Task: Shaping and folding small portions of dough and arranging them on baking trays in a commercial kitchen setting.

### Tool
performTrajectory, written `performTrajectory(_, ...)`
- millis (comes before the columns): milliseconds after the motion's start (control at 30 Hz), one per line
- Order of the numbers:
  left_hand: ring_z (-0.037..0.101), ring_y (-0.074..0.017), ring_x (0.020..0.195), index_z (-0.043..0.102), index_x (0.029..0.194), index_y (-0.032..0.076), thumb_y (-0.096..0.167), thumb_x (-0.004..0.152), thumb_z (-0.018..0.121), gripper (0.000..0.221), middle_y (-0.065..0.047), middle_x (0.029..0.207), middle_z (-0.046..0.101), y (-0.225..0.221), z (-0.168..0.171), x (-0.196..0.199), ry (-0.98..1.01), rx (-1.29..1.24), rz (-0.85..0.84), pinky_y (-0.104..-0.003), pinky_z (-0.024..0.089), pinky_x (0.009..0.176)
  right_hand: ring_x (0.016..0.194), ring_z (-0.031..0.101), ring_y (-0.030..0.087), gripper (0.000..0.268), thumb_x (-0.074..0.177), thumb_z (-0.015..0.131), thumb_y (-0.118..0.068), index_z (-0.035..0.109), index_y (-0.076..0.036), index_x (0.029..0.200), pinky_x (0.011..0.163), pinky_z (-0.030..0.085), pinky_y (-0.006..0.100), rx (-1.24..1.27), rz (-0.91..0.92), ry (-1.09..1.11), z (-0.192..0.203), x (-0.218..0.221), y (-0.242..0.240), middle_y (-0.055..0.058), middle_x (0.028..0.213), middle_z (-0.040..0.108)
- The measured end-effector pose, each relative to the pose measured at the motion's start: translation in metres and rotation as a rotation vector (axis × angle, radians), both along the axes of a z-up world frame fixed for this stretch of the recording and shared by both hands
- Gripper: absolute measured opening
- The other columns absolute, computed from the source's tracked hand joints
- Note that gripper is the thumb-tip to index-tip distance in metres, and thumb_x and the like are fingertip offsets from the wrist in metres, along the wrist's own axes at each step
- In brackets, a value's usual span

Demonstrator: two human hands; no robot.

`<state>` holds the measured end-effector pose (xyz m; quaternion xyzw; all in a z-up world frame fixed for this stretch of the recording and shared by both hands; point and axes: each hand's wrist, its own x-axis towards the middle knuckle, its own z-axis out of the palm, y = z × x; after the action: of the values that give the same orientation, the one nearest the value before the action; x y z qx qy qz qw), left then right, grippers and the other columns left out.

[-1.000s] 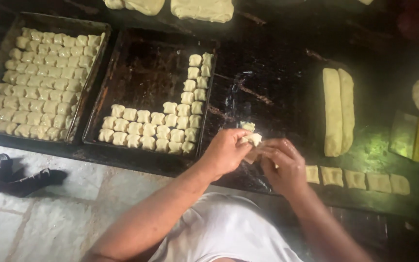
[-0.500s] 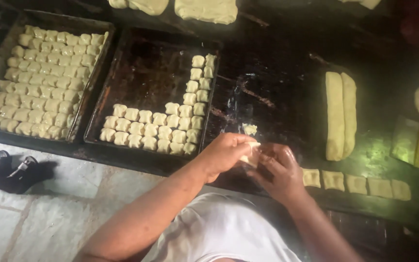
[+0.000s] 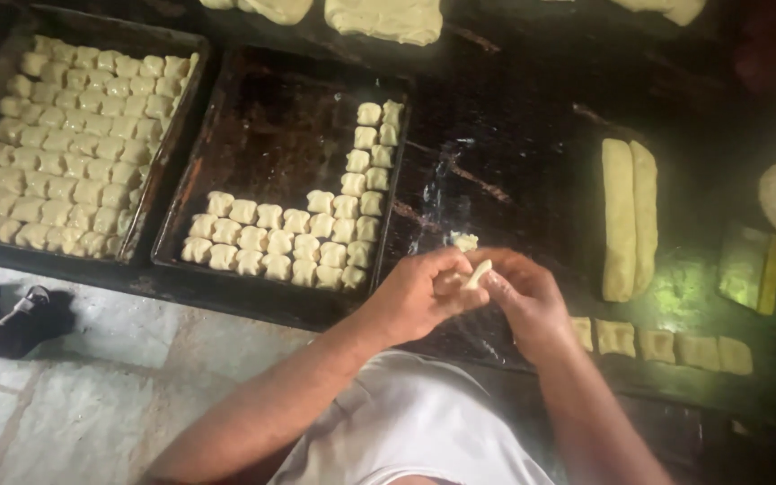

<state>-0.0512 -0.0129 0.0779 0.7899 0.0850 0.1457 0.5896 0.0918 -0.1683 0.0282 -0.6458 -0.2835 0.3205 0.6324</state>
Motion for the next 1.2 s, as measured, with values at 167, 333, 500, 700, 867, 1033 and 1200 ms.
performTrajectory(167, 0.069, -0.0057, 0.077, 0.064, 0.089, 0.003, 0.014, 0.093, 0.078, 0.018, -0.004, 0.083, 0.072, 0.003, -0.028, -0.001, -0.174, -0.1, -0.023, -0.025, 0.056, 0.066, 0.082, 0.071, 0.02, 0.014, 0.092, 0.069, -0.004, 0.069, 0.001, 0.106, 0.074, 0.058, 0.034, 0.006, 0.075, 0.292, -0.003, 0.009, -0.008, 0.013, 0.093, 0.074)
performTrajectory(333, 0.057, -0.0057, 0.066, 0.067, 0.079, 0.002, 0.012, 0.09, 0.08, 0.02, -0.006, 0.07, 0.069, 0.008, -0.02, -0.005, 0.033, -0.164, -0.005, -0.026, 0.048, 0.058, 0.076, 0.072, 0.021, 0.009, 0.085, 0.07, 0.005, 0.068, 0.002, 0.094, 0.071, 0.059, 0.034, 0.011, -0.047, 0.322, 0.005, 0.009, -0.013, 0.015, 0.086, 0.075)
performTrajectory(500, 0.072, -0.0087, 0.07, 0.07, 0.088, 0.005, 0.015, 0.089, 0.078, 0.013, -0.004, 0.081, 0.075, 0.013, -0.05, -0.005, -0.034, 0.102, 0.075, -0.026, 0.057, 0.064, 0.066, 0.069, 0.024, 0.018, 0.081, 0.074, 0.01, 0.062, -0.001, 0.087, 0.057, 0.056, 0.037, 0.053, 0.01, 0.264, 0.024, 0.01, -0.035, 0.016, 0.078, 0.07)
performTrajectory(700, 0.07, -0.0199, 0.058, 0.069, 0.086, 0.002, 0.023, 0.08, 0.086, 0.028, -0.011, 0.072, 0.073, 0.018, 0.009, -0.01, 0.122, 0.153, 0.146, -0.034, 0.053, 0.054, 0.077, 0.07, 0.026, 0.026, 0.102, 0.073, -0.018, 0.065, 0.007, 0.1, 0.069, 0.06, 0.038, 0.216, 0.061, 0.096, -0.025, 0.07, -0.057, 0.017, 0.087, 0.071)
performTrajectory(867, 0.075, -0.0253, 0.071, 0.067, 0.086, 0.001, 0.014, 0.087, 0.078, 0.017, -0.015, 0.077, 0.073, 0.006, -0.037, -0.001, 0.006, 0.107, 0.166, -0.036, 0.057, 0.062, 0.1, 0.068, 0.024, 0.04, 0.098, 0.076, -0.017, 0.063, 0.007, 0.127, 0.082, 0.056, 0.034, -0.158, -0.035, -0.446, -0.016, 0.04, -0.011, 0.018, 0.112, 0.071)
performTrajectory(1033, 0.074, -0.0305, 0.078, 0.061, 0.088, -0.001, 0.007, 0.086, 0.075, 0.016, -0.018, 0.079, 0.071, 0.004, -0.043, 0.004, 0.029, 0.16, 0.194, -0.038, 0.057, 0.066, 0.097, 0.069, 0.012, 0.032, 0.091, 0.07, -0.006, 0.069, -0.005, 0.123, 0.083, 0.056, 0.026, -0.27, 0.043, -0.105, 0.012, 0.007, 0.002, 0.007, 0.109, 0.075)
performTrajectory(1200, 0.077, -0.0229, 0.075, 0.05, 0.146, 0.006, 0.009, 0.09, 0.074, 0.061, -0.013, 0.087, 0.075, -0.004, -0.021, 0.008, 0.175, -0.007, 0.189, -0.033, 0.059, 0.069, 0.091, 0.076, 0.017, 0.019, 0.085, 0.078, 0.001, 0.069, -0.004, 0.1, 0.076, 0.061, 0.03, -0.207, -0.056, -0.559, 0.018, -0.006, 0.014, 0.009, 0.101, 0.079)
